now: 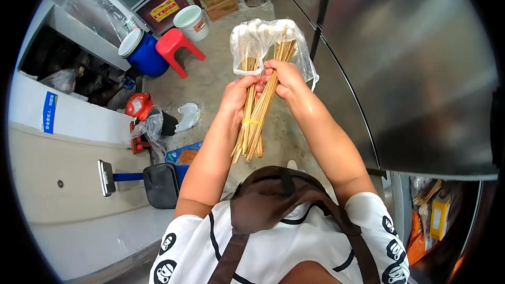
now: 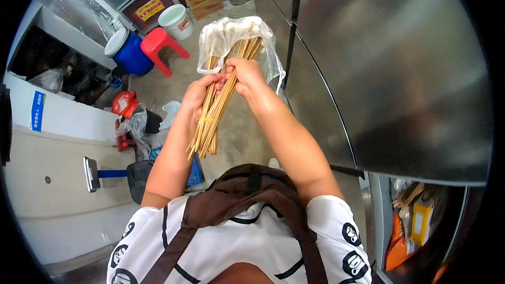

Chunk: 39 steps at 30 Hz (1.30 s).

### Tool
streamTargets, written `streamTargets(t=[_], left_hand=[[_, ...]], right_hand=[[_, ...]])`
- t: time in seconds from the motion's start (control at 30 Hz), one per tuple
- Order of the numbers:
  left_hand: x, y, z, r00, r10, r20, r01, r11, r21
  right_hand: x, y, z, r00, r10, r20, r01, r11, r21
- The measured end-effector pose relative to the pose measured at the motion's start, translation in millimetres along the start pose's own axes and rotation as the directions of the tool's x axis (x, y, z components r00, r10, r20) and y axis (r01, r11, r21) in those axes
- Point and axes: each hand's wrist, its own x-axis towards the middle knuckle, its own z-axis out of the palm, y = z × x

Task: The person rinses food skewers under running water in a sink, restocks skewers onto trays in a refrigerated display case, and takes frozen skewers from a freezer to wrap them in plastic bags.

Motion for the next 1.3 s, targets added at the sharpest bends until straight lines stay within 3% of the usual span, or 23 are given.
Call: streamTargets(t=[0.07, 0.13, 0.33, 0.4, 0.6, 0.7, 0.8, 0.87, 0.93, 1.0, 1.13, 1.2, 1.27, 1.3], left_hand=[[10.6, 4.6, -5.5, 1.000, 0.021, 0.017, -0.020, 0.998, -0.061], [13.7, 13.8, -12.5, 0.999, 0.018, -0.031, -0.021, 0.995, -0.099], [51.0, 59.8, -87.8, 0.985, -0.168, -0.041, 0.147, 0.939, -0.312], [54.1, 78.1, -114.7, 0.987, -0.144, -0.069, 0.113, 0.936, -0.334], [61.3, 113.3, -191.0, 0.980, -0.159, -0.117, 0.102, 0.916, -0.389], [44.0, 129.1, -211.3, 0.969, -0.036, -0.246, 0.012, 0.995, -0.098], [31.3, 127.9, -240.3, 0.973, 0.067, -0.222, -0.061, 0.998, 0.031], [23.9, 128.4, -252.4, 0.972, 0.084, -0.220, -0.074, 0.996, 0.054], [28.1, 124.4, -259.3, 0.934, 0.200, -0.294, -0.190, 0.980, 0.064], [34.6, 122.5, -262.9, 0.891, 0.215, -0.401, -0.210, 0.976, 0.058], [37.8, 130.3, -272.5, 0.789, 0.315, -0.528, -0.287, 0.948, 0.136], [41.6, 144.2, -279.3, 0.739, 0.390, -0.550, -0.379, 0.915, 0.140], [33.5, 157.6, -280.4, 0.706, 0.410, -0.578, -0.370, 0.909, 0.192], [25.3, 161.1, -281.0, 0.709, 0.407, -0.576, -0.389, 0.907, 0.163]], right_hand=[[15.0, -2.6, 3.3, 0.997, 0.067, 0.025, -0.067, 0.998, -0.007], [32.5, 0.1, 8.5, 0.995, 0.093, 0.021, -0.095, 0.988, 0.122], [102.1, 24.9, 59.6, 0.991, 0.132, -0.016, -0.131, 0.989, 0.071], [127.1, 36.9, 80.4, 0.981, 0.196, -0.012, -0.189, 0.958, 0.217], [184.2, 79.8, 136.0, 0.974, 0.222, -0.054, -0.214, 0.969, 0.120], [206.3, 96.5, 161.9, 0.971, 0.232, -0.061, -0.229, 0.972, 0.059], [229.6, 112.9, 183.0, 0.981, 0.192, -0.032, -0.195, 0.976, -0.096], [238.1, 119.0, 204.8, 0.992, 0.034, -0.119, -0.068, 0.952, -0.300], [258.7, 127.7, 211.7, 0.994, 0.071, -0.086, -0.096, 0.937, -0.335], [277.2, 137.6, 215.0, 0.986, 0.157, 0.048, -0.128, 0.919, -0.372], [320.0, 150.9, 241.8, 0.956, 0.249, 0.153, -0.173, 0.905, -0.389], [340.1, 151.9, 267.9, 0.905, 0.309, 0.294, -0.187, 0.907, -0.378], [373.1, 142.5, 285.8, 0.870, 0.335, 0.363, -0.174, 0.896, -0.409], [402.7, 132.0, 286.6, 0.807, 0.424, 0.411, -0.300, 0.894, -0.332]])
